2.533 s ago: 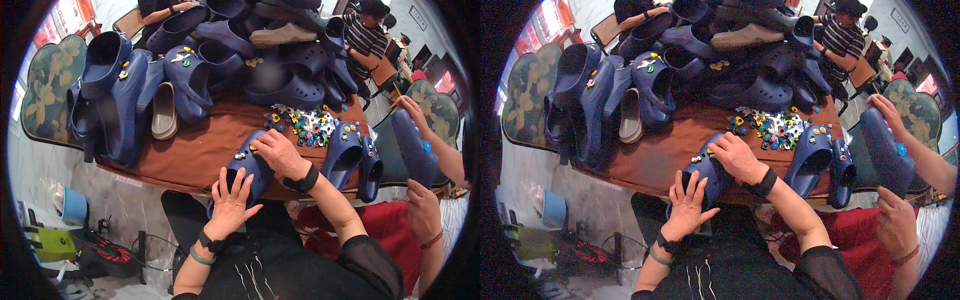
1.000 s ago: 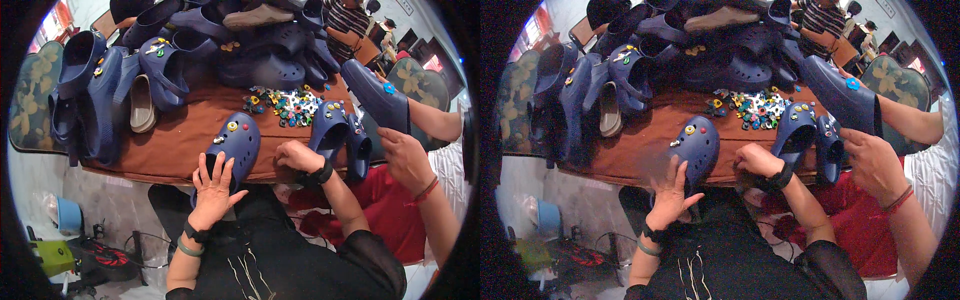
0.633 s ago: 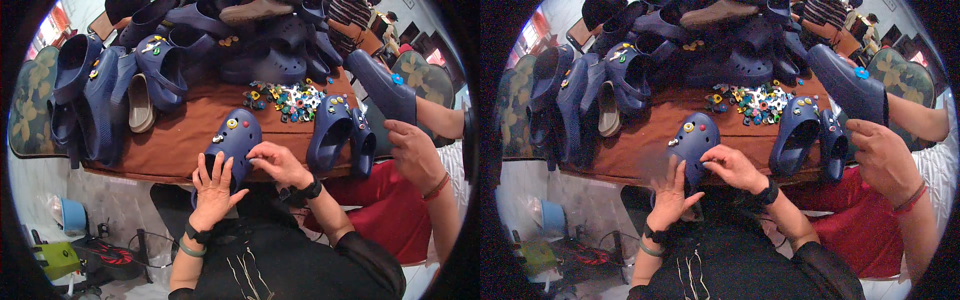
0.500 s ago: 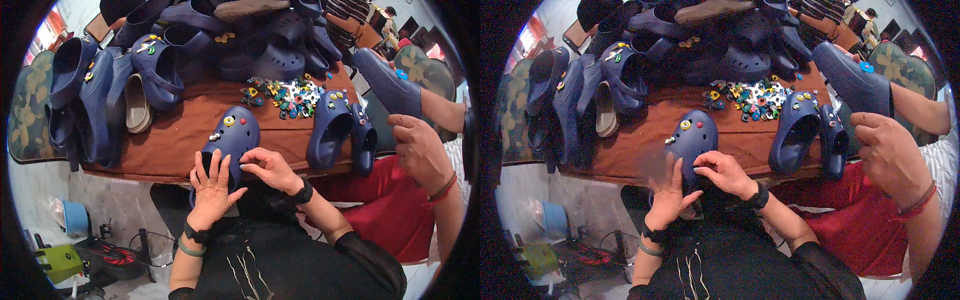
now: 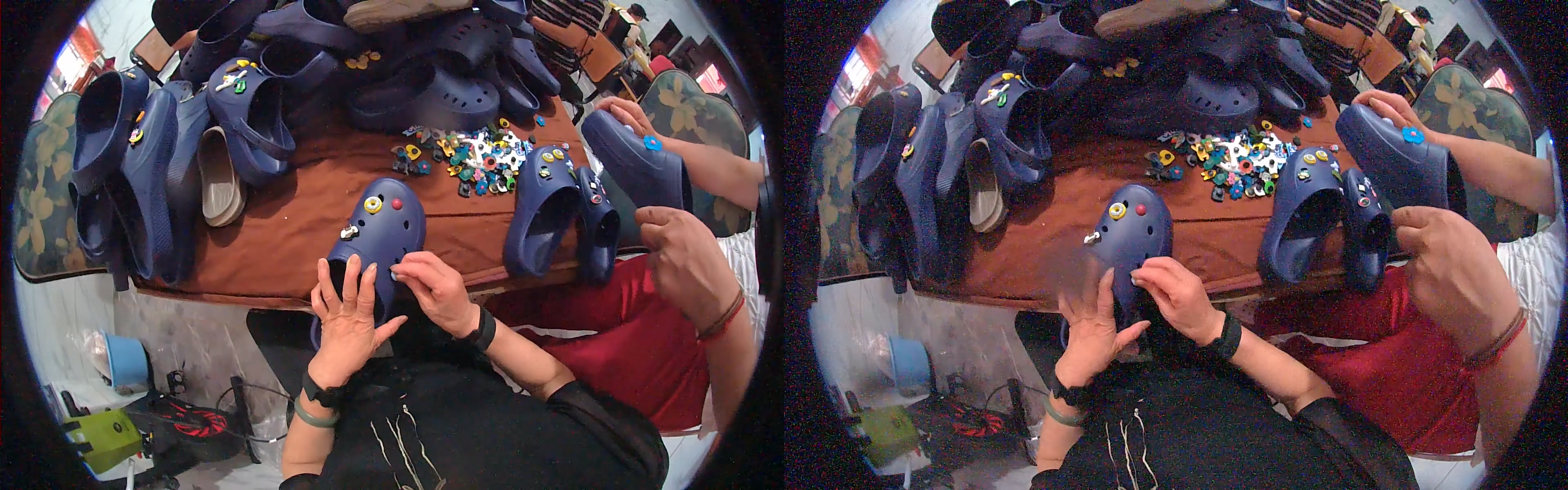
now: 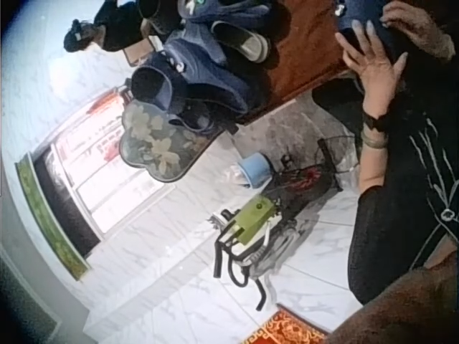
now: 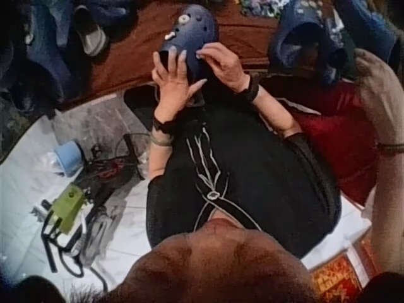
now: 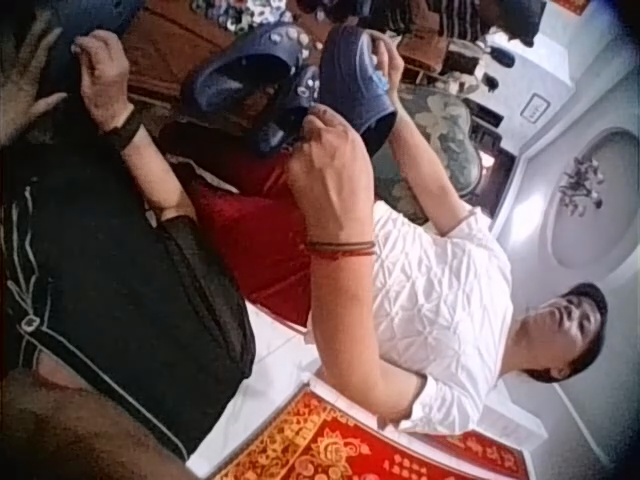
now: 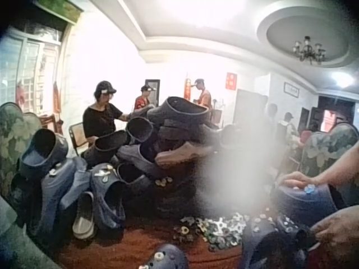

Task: Manually applying decorative charms to the holes of clogs.

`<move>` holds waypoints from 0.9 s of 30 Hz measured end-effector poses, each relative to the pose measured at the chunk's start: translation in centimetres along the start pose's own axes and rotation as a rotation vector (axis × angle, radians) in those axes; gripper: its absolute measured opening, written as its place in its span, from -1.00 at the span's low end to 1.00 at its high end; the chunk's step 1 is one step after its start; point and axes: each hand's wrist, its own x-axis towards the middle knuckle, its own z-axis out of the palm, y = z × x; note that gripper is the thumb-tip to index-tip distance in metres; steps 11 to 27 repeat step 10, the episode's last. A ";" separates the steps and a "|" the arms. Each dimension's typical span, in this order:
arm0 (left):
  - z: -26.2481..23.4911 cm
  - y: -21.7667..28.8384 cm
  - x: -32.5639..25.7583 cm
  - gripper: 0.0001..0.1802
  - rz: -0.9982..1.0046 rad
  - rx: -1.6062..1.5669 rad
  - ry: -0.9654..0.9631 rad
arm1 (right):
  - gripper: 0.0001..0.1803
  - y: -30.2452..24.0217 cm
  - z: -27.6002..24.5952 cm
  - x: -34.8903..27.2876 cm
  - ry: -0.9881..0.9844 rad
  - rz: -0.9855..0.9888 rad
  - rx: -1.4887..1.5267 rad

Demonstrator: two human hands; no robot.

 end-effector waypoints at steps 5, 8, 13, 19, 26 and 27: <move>0.1 -0.1 -0.1 0.12 -0.004 -0.008 -0.016 | -0.73 0.4 -0.4 -0.5 -0.022 0.017 0.029; 0.0 -0.1 -0.1 0.13 -0.009 -0.011 -0.027 | -0.71 0.6 -0.9 0.8 -0.094 0.096 0.055; 0.1 -0.2 0.0 0.13 -0.013 -0.008 -0.029 | -0.73 0.1 -2.1 2.2 -0.303 0.254 0.036; 0.1 -0.2 0.0 0.13 -0.013 -0.008 -0.029 | -0.73 0.1 -2.1 2.2 -0.303 0.254 0.036; 0.1 -0.2 0.0 0.13 -0.013 -0.008 -0.029 | -0.73 0.1 -2.1 2.2 -0.303 0.254 0.036; 0.1 -0.2 0.0 0.13 -0.013 -0.008 -0.029 | -0.73 0.1 -2.1 2.2 -0.303 0.254 0.036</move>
